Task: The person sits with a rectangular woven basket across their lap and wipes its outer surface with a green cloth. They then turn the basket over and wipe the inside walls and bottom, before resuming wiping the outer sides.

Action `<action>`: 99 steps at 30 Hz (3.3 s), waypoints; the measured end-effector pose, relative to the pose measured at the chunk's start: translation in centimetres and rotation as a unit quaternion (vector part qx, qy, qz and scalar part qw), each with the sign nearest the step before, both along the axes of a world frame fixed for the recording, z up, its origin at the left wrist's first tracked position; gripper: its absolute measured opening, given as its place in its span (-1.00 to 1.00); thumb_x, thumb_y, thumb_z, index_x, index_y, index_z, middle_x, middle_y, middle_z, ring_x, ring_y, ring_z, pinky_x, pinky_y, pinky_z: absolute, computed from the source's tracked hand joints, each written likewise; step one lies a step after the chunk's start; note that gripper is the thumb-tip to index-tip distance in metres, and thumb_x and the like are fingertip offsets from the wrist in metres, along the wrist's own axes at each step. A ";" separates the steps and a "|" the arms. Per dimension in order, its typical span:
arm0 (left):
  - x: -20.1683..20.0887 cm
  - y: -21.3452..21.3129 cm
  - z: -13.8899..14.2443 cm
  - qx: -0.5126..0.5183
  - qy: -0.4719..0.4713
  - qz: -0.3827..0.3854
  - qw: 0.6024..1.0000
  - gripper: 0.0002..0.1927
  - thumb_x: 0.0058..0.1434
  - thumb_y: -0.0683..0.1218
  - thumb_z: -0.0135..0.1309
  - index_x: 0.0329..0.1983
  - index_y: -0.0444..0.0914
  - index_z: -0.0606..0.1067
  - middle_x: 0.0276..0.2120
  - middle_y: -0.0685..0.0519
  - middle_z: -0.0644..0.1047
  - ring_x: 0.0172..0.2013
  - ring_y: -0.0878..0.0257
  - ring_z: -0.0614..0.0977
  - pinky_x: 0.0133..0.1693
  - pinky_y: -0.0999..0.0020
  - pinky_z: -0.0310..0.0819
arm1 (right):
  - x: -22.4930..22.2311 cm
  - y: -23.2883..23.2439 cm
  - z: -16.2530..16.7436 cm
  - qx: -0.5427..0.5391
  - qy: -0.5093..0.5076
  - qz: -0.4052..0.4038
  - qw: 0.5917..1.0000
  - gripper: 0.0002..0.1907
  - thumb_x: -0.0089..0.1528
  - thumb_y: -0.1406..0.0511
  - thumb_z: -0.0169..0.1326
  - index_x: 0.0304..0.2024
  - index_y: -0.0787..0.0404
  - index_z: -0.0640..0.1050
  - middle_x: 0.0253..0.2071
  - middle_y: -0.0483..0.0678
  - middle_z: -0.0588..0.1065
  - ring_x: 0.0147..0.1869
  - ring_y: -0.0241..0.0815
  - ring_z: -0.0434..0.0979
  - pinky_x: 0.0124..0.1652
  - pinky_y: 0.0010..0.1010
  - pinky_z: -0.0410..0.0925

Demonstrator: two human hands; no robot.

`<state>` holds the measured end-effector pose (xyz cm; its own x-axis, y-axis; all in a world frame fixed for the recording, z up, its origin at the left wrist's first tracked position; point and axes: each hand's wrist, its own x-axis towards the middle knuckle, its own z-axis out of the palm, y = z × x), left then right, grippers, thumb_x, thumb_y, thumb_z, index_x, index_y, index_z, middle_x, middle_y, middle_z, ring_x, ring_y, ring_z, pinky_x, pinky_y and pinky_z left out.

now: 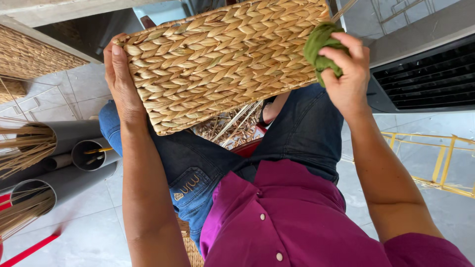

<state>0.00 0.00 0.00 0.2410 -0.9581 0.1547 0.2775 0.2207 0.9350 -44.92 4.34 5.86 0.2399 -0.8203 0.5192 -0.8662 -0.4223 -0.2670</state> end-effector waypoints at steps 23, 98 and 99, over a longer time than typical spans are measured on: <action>2.1 0.0 -2.1 0.048 0.012 0.010 0.999 -0.48 0.49 0.17 -0.06 0.24 -0.33 0.43 0.04 -0.04 0.54 0.03 0.25 0.56 0.11 0.37 0.48 | 27.2 1.9 0.2 0.068 -0.044 0.322 0.943 -0.55 0.06 0.25 0.36 0.01 -0.12 0.59 0.39 -0.23 0.28 0.46 0.11 0.23 0.29 0.05 0.22; 1.8 0.9 -2.1 0.000 0.019 0.006 1.000 -0.51 0.53 0.17 -0.09 0.25 -0.30 0.43 0.09 0.00 0.53 0.12 0.27 0.52 0.24 0.35 0.39 | 15.1 -0.9 -0.6 -0.021 -0.058 0.146 0.987 -0.61 0.06 0.58 0.15 -0.14 0.10 0.65 0.18 -0.06 0.46 0.26 0.00 0.41 0.25 -0.10 0.25; 2.0 0.7 -2.0 0.001 0.022 0.002 1.000 -0.51 0.53 0.17 -0.09 0.25 -0.30 0.43 0.09 0.00 0.53 0.11 0.28 0.53 0.23 0.36 0.40 | 17.8 0.0 -0.2 0.000 -0.102 0.190 0.976 -0.63 0.08 0.58 0.16 -0.14 0.08 0.64 0.17 -0.11 0.46 0.26 -0.03 0.42 0.24 -0.14 0.29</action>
<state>1.98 0.75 -1.99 0.2511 -0.9575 0.1417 0.3180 0.2199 0.9222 -27.15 4.36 5.64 0.4180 -0.6928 0.5877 -0.5759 -0.7024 -0.4183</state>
